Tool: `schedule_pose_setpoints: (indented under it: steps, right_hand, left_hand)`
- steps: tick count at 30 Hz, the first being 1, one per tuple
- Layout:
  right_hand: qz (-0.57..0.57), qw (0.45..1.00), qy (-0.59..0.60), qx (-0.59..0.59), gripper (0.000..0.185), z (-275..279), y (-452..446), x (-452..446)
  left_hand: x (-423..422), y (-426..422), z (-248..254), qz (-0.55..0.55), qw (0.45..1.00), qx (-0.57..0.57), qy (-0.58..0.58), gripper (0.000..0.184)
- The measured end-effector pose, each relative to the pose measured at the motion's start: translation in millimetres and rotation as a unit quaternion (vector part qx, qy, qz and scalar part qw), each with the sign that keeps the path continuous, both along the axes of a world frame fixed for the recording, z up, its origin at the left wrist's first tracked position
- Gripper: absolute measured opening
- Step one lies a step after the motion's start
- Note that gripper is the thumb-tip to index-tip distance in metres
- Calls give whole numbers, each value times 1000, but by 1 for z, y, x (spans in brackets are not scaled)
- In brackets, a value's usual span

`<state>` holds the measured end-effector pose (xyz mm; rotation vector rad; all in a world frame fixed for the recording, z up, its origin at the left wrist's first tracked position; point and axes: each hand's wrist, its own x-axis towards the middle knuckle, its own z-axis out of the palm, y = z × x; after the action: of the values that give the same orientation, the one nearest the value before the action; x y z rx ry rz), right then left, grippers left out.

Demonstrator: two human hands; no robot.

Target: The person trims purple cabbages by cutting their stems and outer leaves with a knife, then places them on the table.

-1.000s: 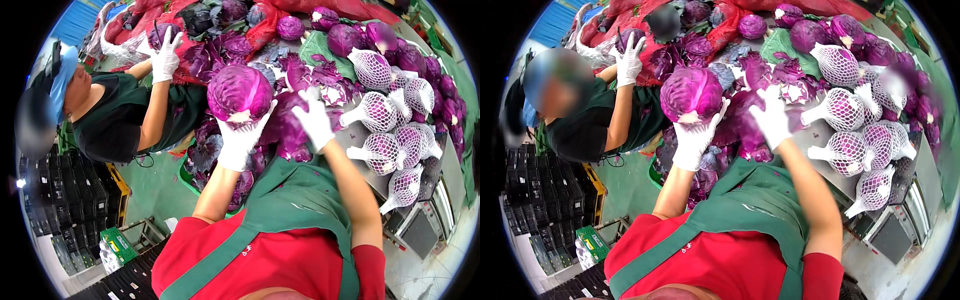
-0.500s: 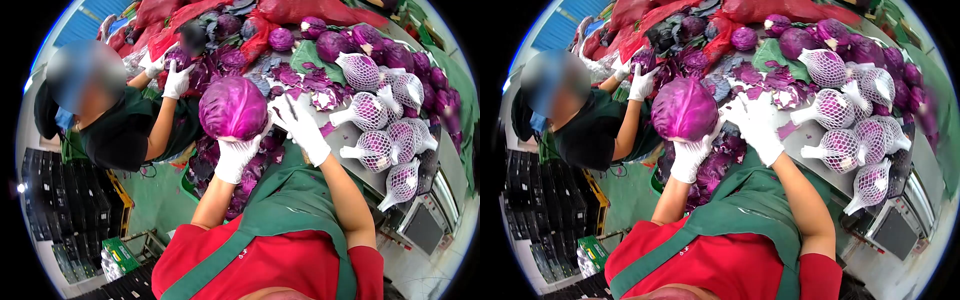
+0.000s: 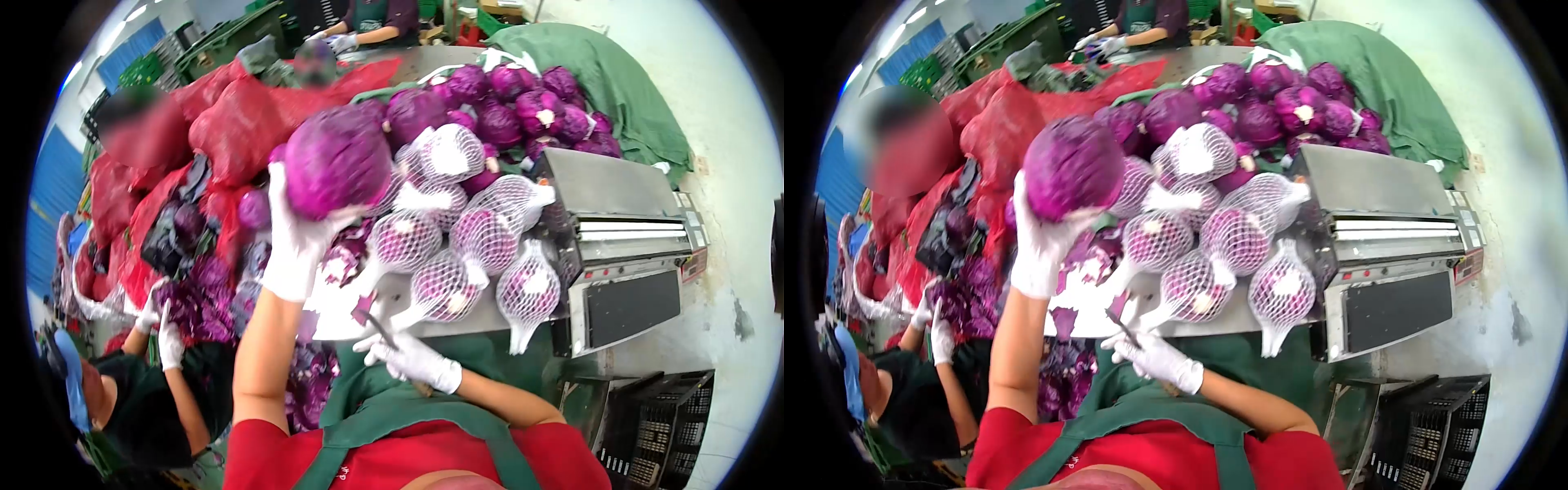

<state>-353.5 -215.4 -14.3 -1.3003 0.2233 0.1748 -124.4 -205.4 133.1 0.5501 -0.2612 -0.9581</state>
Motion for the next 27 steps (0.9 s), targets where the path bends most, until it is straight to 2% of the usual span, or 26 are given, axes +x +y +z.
schedule_pose_setpoints:
  steps: [2, 4, 6, 9, 10, 12, 13, 14, 15, 16, 17, 18, 21, 22, 23, 24, 26, 27]
  right_hand:
    - [-10, 1000, 3, 27, 36, 0, -12, -2]
    - [-14, 998, 5, 59, 35, 0, -23, -1]
    - [-17, 998, 20, 65, 34, 2, -32, -1]
    - [-22, 993, -9, 119, 35, -12, -38, -1]
    - [-18, 991, -25, 129, 36, -19, -41, 0]
    - [-8, 989, -23, 149, 38, -23, -49, -1]
    - [8, 990, -28, 140, 39, -23, -50, 0]
    - [26, 990, -33, 132, 40, -21, -50, -1]
    - [32, 990, -35, 131, 41, -17, -53, -1]
    - [33, 989, -32, 143, 41, -14, -53, 1]
    - [35, 989, -16, 144, 40, -10, -56, 1]
    - [42, 989, -2, 139, 40, -8, -57, 2]
    - [1, 993, 30, 117, 35, -5, -50, 0]
    - [-12, 995, 29, 92, 35, 3, -52, -2]
    - [-36, 994, 33, 101, 37, 7, -52, -5]
    - [-51, 992, 42, 111, 40, 10, -49, -9]
    - [-89, 992, 65, 62, 43, 16, -41, -19]
    - [-90, 990, 77, 74, 37, 11, -35, -24]
  left_hand:
    - [10, -74, 12, -11, 990, 41, -133, 83]
    - [22, -149, 21, -45, 966, 61, -246, 81]
    - [4, -210, 32, 58, 939, 156, -300, 82]
    - [22, -312, 0, 62, 911, 173, -370, 98]
    - [12, -323, 1, 65, 894, 190, -401, 100]
    - [30, -379, -47, 51, 876, 187, -442, 92]
    - [23, -381, -50, 44, 844, 252, -472, 92]
    - [37, -400, -81, 53, 800, 281, -527, 94]
    - [40, -402, -79, 5, 817, 259, -514, 99]
    - [39, -392, -72, -44, 832, 242, -498, 104]
    - [36, -383, -63, -16, 791, 270, -549, 101]
    - [46, -380, -59, 75, 705, 239, -664, 92]
    - [16, -307, -7, 173, 742, 131, -634, 67]
    - [-1, -263, 6, 181, 762, 92, -615, 57]
    - [-15, -215, 11, 173, 756, 84, -625, 50]
    - [-26, -164, 7, 170, 750, 83, -634, 44]
    - [-36, -71, -24, 220, 694, 141, -671, 40]
    - [-39, -30, -45, 218, 715, 201, -633, 41]
